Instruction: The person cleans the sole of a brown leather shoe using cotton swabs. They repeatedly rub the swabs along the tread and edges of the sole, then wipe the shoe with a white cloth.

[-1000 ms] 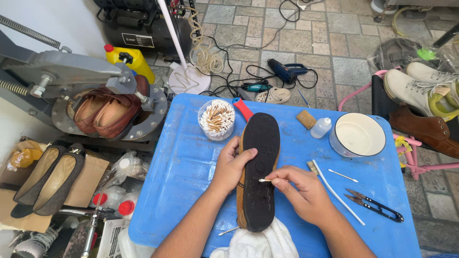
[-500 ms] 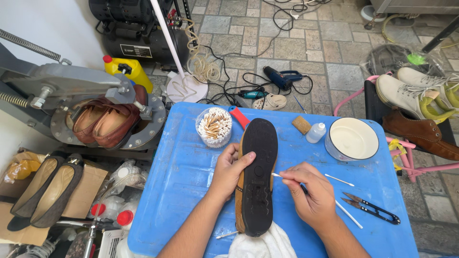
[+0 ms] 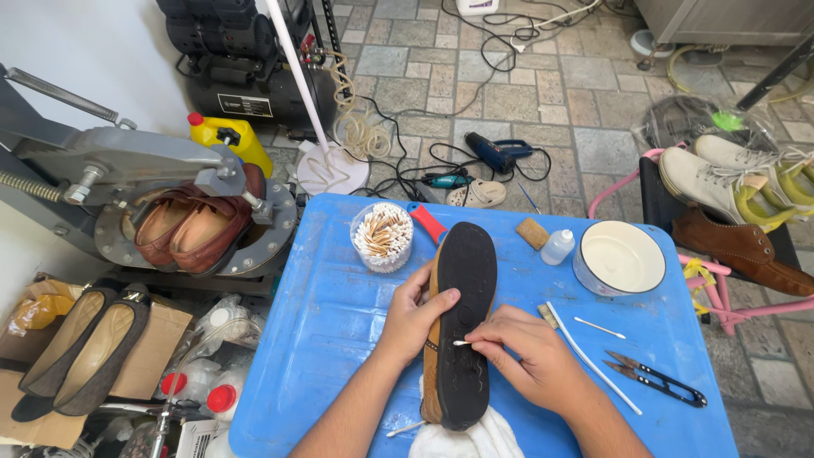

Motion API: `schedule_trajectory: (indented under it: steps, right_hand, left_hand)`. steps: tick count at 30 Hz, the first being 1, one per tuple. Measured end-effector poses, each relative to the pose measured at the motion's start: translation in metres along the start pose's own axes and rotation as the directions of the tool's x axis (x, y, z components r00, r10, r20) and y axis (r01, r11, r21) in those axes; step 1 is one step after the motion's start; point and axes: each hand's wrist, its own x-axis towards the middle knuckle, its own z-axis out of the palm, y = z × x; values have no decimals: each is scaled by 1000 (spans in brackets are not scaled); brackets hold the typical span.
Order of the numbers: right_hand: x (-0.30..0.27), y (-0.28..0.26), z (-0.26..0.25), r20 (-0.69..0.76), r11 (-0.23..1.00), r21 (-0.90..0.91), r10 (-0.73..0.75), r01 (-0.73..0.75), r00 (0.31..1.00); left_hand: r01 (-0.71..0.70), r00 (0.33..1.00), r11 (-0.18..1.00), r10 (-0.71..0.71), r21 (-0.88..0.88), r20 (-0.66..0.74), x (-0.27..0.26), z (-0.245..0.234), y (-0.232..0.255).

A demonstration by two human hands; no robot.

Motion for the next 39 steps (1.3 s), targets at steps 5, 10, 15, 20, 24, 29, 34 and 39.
schedule_trajectory:
  steps: [5, 10, 15, 20, 24, 29, 34, 39]
  right_hand:
    - [-1, 2, 5, -11, 999, -34, 26, -27, 1000]
    - [-2, 6, 6, -28, 999, -17, 43, -44, 999]
    - [-2, 4, 7, -59, 998, 21, 57, -56, 997]
    - [-1, 1, 10, -84, 999, -3, 49, -49, 995]
    - [0, -2, 12, -90, 997, -23, 73, -75, 993]
    - [0, -6, 10, -86, 991, -36, 127, -130, 988]
    - [2, -3, 8, -33, 999, -50, 12, -13, 999]
    - [2, -2, 6, -15, 1000, -18, 2, -2, 1000]
  left_hand:
    - [-44, 997, 999, 43, 24, 59, 2, -7, -7]
    - [-98, 990, 985, 82, 142, 118, -1, -6, -5]
    - [-112, 988, 985, 97, 130, 118, 1, -8, -3]
    - [-123, 986, 988, 111, 93, 127, 2, -9, -6]
    - [-129, 985, 987, 117, 93, 123, 3, -10, -8]
    - [-136, 984, 987, 124, 90, 129, 2, -9, -8]
    - [-155, 980, 984, 141, 90, 141, 3, -9, -8]
    - [-127, 985, 987, 113, 102, 131, 4, -8, -6]
